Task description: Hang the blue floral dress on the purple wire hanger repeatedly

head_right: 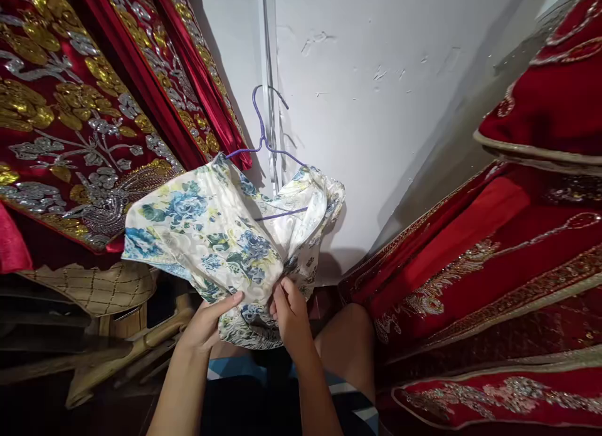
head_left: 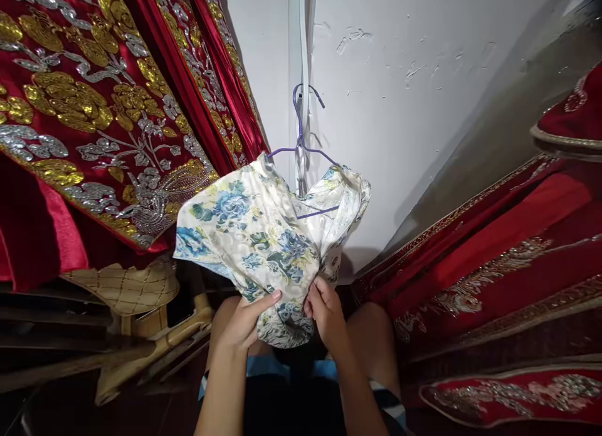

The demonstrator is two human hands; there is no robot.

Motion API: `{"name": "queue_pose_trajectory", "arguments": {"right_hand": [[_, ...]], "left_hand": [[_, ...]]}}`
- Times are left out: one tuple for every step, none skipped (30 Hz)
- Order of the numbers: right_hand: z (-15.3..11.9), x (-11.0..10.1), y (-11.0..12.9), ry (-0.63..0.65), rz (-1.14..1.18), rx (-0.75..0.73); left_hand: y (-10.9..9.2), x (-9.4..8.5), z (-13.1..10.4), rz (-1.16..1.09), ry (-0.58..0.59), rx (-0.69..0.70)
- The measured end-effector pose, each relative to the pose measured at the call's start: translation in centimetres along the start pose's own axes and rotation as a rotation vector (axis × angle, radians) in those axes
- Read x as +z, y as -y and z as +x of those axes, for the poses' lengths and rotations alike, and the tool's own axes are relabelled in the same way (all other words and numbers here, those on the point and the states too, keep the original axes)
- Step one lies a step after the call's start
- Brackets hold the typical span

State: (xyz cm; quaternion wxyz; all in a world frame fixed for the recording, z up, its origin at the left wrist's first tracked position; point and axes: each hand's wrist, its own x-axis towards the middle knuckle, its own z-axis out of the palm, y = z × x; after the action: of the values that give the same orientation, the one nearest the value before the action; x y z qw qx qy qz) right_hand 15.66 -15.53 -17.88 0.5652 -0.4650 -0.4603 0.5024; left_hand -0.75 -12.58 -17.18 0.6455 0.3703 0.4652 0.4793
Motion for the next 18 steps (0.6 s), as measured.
{"name": "queue_pose_trajectory", "arguments": {"right_hand": [[-0.2,0.1,-0.1,-0.012,0.001,0.013],[-0.2,0.2,-0.1,-0.018,0.006,0.033],[-0.2,0.3,-0.1,-0.023,0.015,0.049],[-0.2,0.4,0.0,-0.025,0.026,0.054],[0.0,0.5,0.0,-0.03,0.041,0.044],[0.2,0.6,0.1,-0.039,0.059,0.022],[0.3,0.6,0.1,-0.053,0.08,-0.003],[0.5,0.5,0.0,-0.07,0.1,-0.019],[0.6,0.5,-0.1,-0.083,0.114,-0.023],[0.6,0.3,-0.2,-0.095,0.116,-0.018],[0.6,0.2,-0.3,-0.101,0.108,-0.006],[0.5,0.0,-0.4,-0.1,0.092,0.006],[0.4,-0.1,-0.4,-0.097,0.071,0.015],[0.3,-0.2,-0.4,-0.094,0.05,0.019],[0.2,-0.2,-0.4,-0.093,0.03,0.018],[0.1,-0.2,-0.3,-0.091,0.009,0.01],[0.0,-0.2,-0.2,-0.086,-0.01,0.0],[0.0,-0.1,-0.1,-0.081,-0.025,-0.011]], "left_hand": [[-0.1,0.3,-0.2,-0.038,0.013,-0.046],[-0.1,0.6,-0.4,-0.068,0.043,-0.074],[-0.1,0.8,-0.4,-0.102,0.067,-0.093],[0.0,0.8,-0.4,-0.129,0.084,-0.092],[0.2,0.7,-0.2,-0.142,0.091,-0.081],[0.3,0.4,0.1,-0.137,0.074,-0.054],[0.5,0.1,0.5,-0.105,0.035,-0.006],[0.7,-0.3,1.0,-0.049,-0.034,0.078],[1.0,-0.6,1.5,0.017,-0.142,0.2],[1.5,-0.7,1.9,0.092,-0.282,0.348],[2.1,-0.7,2.2,0.169,-0.439,0.508],[2.8,-0.4,2.4,0.243,-0.573,0.66],[3.6,0.1,2.4,0.312,-0.652,0.78],[4.5,0.8,2.2,0.378,-0.654,0.854],[5.3,1.6,1.9,0.447,-0.55,0.865],[6.0,2.4,1.6,0.506,-0.411,0.839],[6.5,3.1,1.4,0.541,-0.277,0.801],[6.7,3.7,1.2,0.556,-0.174,0.758]]}}
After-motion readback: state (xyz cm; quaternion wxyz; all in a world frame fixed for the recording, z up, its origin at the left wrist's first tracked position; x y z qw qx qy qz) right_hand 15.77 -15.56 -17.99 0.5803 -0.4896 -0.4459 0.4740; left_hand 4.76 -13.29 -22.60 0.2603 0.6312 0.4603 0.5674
